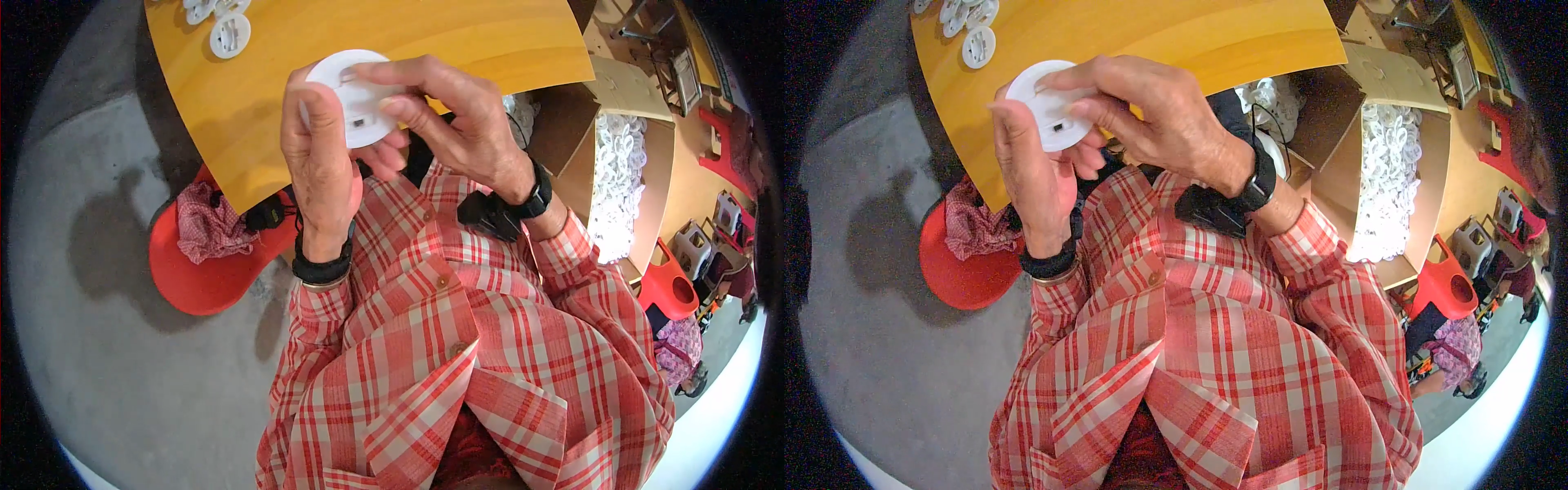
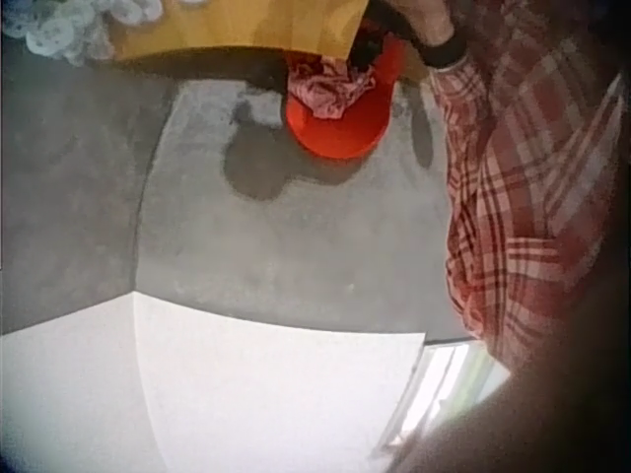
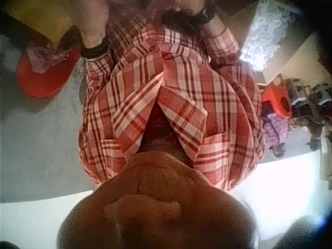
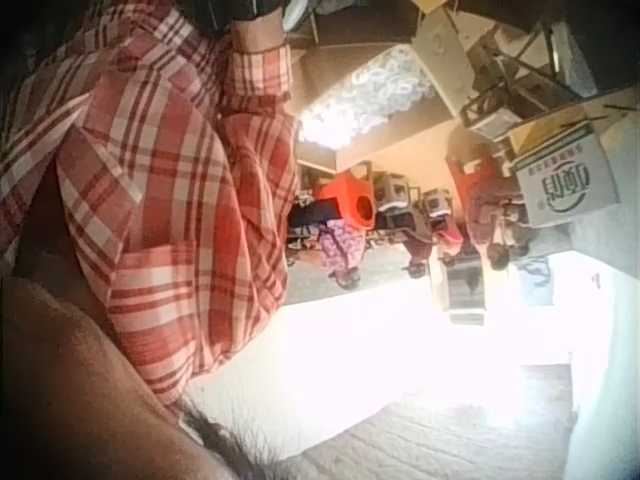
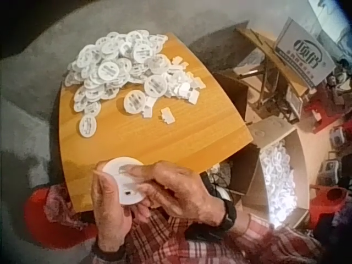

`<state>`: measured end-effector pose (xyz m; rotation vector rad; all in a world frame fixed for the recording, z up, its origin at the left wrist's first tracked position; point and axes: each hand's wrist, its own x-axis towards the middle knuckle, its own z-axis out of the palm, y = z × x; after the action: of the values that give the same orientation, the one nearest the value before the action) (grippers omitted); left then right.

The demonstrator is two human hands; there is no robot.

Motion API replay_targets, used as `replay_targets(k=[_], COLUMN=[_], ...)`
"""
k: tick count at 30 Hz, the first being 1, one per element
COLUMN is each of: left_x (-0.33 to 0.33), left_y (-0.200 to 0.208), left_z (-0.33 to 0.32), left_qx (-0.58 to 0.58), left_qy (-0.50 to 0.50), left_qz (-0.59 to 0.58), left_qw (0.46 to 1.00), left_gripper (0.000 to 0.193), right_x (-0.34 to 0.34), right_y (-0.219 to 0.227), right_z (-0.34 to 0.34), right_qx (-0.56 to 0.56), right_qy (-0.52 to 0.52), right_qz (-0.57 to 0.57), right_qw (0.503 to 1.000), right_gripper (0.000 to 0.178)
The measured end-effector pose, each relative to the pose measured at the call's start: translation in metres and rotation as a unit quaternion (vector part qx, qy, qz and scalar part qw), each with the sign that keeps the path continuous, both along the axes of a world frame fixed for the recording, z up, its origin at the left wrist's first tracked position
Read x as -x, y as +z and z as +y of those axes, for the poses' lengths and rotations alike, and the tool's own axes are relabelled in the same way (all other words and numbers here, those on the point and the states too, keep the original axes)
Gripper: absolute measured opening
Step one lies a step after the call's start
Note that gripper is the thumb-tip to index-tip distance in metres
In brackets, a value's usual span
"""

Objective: The person assembles white plastic circular components by hand, inserting a rectangular plastic piece into the center of each circular component.

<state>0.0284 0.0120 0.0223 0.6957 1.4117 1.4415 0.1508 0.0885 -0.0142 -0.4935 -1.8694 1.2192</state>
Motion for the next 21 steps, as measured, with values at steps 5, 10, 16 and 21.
replay_targets(k=[5, 10, 16, 21], left_x=[-0.001, 0.003, 0.003, 0.001], left_y=[0.005, 0.001, -0.001, 0.001], left_z=[-0.001, -0.004, -0.008, -0.008], left_qx=[-0.013, -0.008, -0.024, -0.031], left_qy=[-0.030, -0.082, -0.062, -0.065], left_qz=[-0.057, -0.048, -0.044, -0.008], left_qw=[0.998, 0.995, 0.997, 0.997], left_gripper=[0.072, 0.076, 0.072, 0.073], right_x=[-0.007, -0.004, -0.008, -0.011], right_y=[0.006, -0.002, 0.002, 0.005], right_z=[-0.003, -0.004, -0.002, 0.007], right_qx=[0.205, 0.172, 0.063, -0.070], right_qy=[-0.019, -0.043, -0.086, -0.124], right_qz=[0.015, 0.038, -0.012, -0.009], right_qw=[0.979, 0.983, 0.994, 0.990], right_gripper=[0.033, 0.032, 0.033, 0.027])
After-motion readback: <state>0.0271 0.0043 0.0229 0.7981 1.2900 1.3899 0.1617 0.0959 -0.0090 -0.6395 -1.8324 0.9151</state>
